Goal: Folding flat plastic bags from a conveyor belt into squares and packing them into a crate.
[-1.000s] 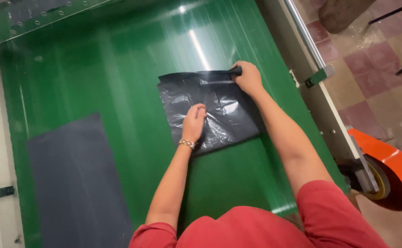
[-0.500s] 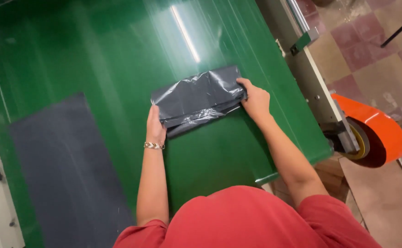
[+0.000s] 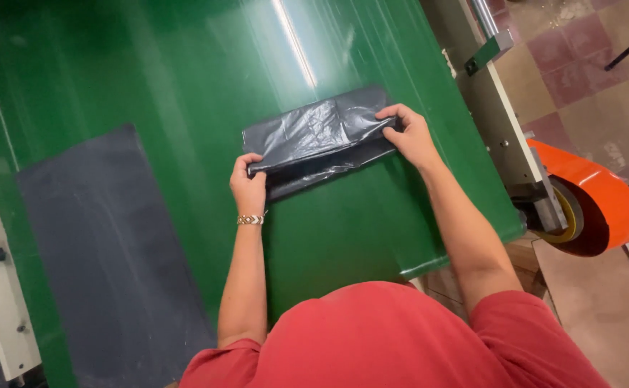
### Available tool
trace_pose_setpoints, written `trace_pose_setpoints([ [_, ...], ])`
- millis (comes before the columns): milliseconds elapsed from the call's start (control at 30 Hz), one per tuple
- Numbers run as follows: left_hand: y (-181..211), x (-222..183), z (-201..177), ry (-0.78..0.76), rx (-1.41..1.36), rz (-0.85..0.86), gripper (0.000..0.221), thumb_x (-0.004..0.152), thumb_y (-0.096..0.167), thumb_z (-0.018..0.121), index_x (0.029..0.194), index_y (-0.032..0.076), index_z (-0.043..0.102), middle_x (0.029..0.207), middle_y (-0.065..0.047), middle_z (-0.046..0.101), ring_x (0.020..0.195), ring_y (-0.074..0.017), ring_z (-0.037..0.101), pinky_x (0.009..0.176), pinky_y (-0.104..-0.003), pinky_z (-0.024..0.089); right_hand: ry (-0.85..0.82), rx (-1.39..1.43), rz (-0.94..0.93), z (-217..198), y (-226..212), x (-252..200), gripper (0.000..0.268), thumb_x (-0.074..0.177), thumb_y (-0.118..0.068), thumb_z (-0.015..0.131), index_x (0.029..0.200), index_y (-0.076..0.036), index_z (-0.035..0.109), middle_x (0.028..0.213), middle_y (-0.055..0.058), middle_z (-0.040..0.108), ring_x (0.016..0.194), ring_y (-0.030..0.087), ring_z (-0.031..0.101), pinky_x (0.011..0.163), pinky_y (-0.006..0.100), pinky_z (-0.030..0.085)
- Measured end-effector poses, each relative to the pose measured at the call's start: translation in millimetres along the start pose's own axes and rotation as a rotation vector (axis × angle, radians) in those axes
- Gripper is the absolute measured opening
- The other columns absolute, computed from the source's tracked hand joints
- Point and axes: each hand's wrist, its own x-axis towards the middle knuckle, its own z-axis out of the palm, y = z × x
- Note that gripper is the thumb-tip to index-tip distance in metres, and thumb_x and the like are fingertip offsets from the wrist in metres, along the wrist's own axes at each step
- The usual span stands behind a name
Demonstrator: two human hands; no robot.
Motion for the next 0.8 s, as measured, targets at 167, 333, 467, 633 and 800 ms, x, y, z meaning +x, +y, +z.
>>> trace_pose_setpoints([
  [167, 3, -35, 1, 0.126, 0.208, 0.257, 0.032, 0.071, -0.007, 0.062, 0.082, 0.023, 0.069, 0.085, 0.003, 0.069, 0.087, -0.0208, 0.064, 0.082, -0.034, 0.053, 0.129, -0.24, -0.098, 2, 13, -21, 0.03, 0.077, -0.001, 0.069, 0.098, -0.02, 0.076, 0.088, 0.001, 0.059, 0.088, 0.017, 0.057, 0.085, 0.03, 0.047],
  [333, -11, -72, -8, 0.111, 0.572, 0.465, 0.03, 0.069, 0.002, 0.071, 0.084, 0.028, 0.072, 0.097, 0.009, 0.059, 0.102, -0.018, 0.053, 0.085, -0.033, 0.052, 0.165, -0.624, -0.251, -6, 37, -45, 0.027, 0.077, -0.006, 0.076, 0.086, -0.031, 0.072, 0.094, -0.008, 0.063, 0.103, 0.017, 0.054, 0.092, 0.034, 0.038],
  [467, 20, -76, -9, 0.143, 0.94, 0.498, 0.025, 0.072, 0.021, 0.068, 0.094, 0.033, 0.068, 0.118, 0.008, 0.056, 0.12, -0.0231, 0.047, 0.085, -0.043, 0.046, 0.147, -0.898, -0.361, -5, 1, -46, 0.023, 0.08, -0.018, 0.073, 0.1, -0.029, 0.073, 0.128, 0.0, 0.059, 0.125, 0.027, 0.049, 0.098, 0.043, 0.037],
  [633, 73, -40, 53, 0.101, 0.848, 0.794, 0.039, 0.077, 0.032, 0.067, 0.112, 0.016, 0.062, 0.138, -0.01, 0.055, 0.138, -0.0351, 0.042, 0.102, -0.057, 0.033, 0.191, -0.786, -0.685, 76, -28, -5, 0.04, 0.089, -0.018, 0.063, 0.129, -0.017, 0.067, 0.141, 0.015, 0.056, 0.139, 0.034, 0.045, 0.112, 0.046, 0.033],
  [800, 78, -41, 92, -0.351, 0.962, 0.529, 0.064, 0.094, 0.039, 0.045, 0.151, 0.01, 0.041, 0.163, -0.008, 0.031, 0.154, -0.0335, 0.014, 0.119, -0.063, 0.019, 0.014, -0.798, -0.647, 136, 1, 9, 0.069, 0.096, -0.052, 0.053, 0.144, -0.003, 0.052, 0.147, 0.023, 0.051, 0.14, 0.036, 0.045, 0.116, 0.051, 0.03],
])
